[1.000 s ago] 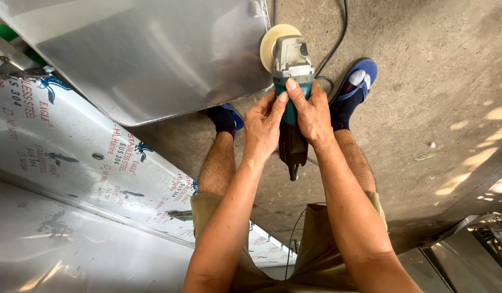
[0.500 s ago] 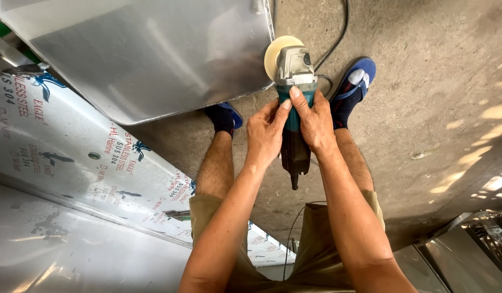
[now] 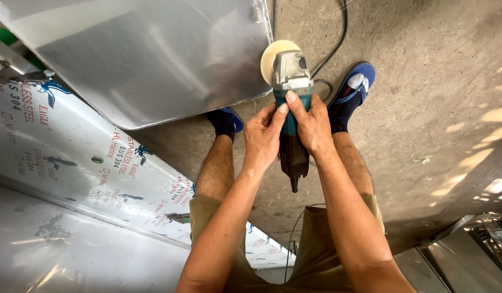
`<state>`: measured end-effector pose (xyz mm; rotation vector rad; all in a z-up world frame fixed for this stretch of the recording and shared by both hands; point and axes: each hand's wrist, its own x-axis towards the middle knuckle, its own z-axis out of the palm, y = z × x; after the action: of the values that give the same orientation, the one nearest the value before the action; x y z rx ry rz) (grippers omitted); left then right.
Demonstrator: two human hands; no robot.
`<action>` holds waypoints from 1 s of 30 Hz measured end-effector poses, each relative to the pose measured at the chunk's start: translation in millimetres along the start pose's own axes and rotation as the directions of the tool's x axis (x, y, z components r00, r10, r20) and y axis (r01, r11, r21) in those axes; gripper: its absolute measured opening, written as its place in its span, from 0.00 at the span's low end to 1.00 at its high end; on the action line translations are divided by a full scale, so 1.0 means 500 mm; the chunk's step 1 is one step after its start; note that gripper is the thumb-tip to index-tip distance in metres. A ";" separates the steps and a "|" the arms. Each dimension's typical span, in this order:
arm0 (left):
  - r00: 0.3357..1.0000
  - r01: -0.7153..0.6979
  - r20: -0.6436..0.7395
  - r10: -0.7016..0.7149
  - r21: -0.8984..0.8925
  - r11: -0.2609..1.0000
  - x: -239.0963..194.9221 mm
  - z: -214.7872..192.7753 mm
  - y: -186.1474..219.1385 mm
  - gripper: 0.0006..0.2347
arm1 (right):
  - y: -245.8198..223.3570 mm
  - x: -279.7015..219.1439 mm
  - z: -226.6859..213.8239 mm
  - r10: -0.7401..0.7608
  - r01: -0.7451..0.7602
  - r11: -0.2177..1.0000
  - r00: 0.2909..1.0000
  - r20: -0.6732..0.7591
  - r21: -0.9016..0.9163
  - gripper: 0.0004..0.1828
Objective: Polishing the edges and surface of a metal component using an angle grinder with a sanding disc.
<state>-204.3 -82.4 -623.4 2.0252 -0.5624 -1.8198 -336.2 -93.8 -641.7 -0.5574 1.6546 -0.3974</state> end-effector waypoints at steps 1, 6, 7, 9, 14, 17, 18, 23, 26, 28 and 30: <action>1.000 0.003 -0.002 -0.003 0.000 1.000 0.004 0.000 0.000 0.23 | -0.006 0.004 0.002 0.003 -0.003 1.000 1.000 0.002 0.000 0.39; 1.000 -0.017 -0.018 0.015 -0.120 0.993 0.015 -0.005 0.021 0.24 | -0.033 0.019 0.013 0.013 -0.014 0.998 1.000 -0.012 -0.056 0.39; 1.000 -0.019 -0.018 0.017 -0.119 0.993 0.009 -0.006 0.016 0.24 | -0.030 0.012 0.012 0.012 -0.013 0.998 1.000 -0.013 -0.054 0.39; 1.000 -0.014 -0.029 0.012 -0.061 0.998 0.000 -0.009 0.008 0.23 | -0.025 0.002 0.012 0.030 -0.030 0.998 1.000 -0.004 -0.062 0.39; 0.999 -0.020 -0.027 0.019 -0.075 0.997 0.012 -0.004 0.005 0.23 | -0.033 0.016 0.010 0.044 -0.045 0.997 0.999 -0.013 -0.066 0.39; 0.999 -0.020 -0.043 0.017 -0.076 0.997 0.011 -0.009 0.019 0.23 | -0.040 0.013 0.016 0.032 -0.032 0.999 0.999 0.008 -0.033 0.38; 0.999 -0.018 -0.044 0.015 -0.072 0.997 0.011 -0.011 0.021 0.23 | -0.041 0.010 0.020 0.015 -0.015 1.000 1.000 0.023 0.002 0.38; 0.999 -0.022 -0.043 0.017 -0.132 0.991 0.015 -0.008 0.009 0.22 | -0.041 0.020 0.016 -0.001 0.000 1.000 1.000 0.025 0.029 0.37; 0.999 -0.012 -0.053 0.005 -0.127 0.992 0.013 -0.010 0.022 0.22 | -0.048 0.014 0.018 0.032 -0.033 0.999 0.999 0.030 0.015 0.37; 0.999 -0.028 -0.046 0.021 -0.164 0.986 0.018 -0.012 0.017 0.22 | -0.045 0.019 0.021 0.025 -0.025 0.999 0.999 0.027 0.028 0.37; 0.999 -0.011 -0.043 0.006 -0.117 0.993 0.013 -0.009 -0.003 0.22 | -0.024 0.017 0.018 0.047 -0.048 0.996 0.999 0.020 0.071 0.38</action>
<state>-199.4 -84.6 -629.2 1.9758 -0.4409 -1.7581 -326.4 -107.8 -643.6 -0.4665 1.6267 -0.4140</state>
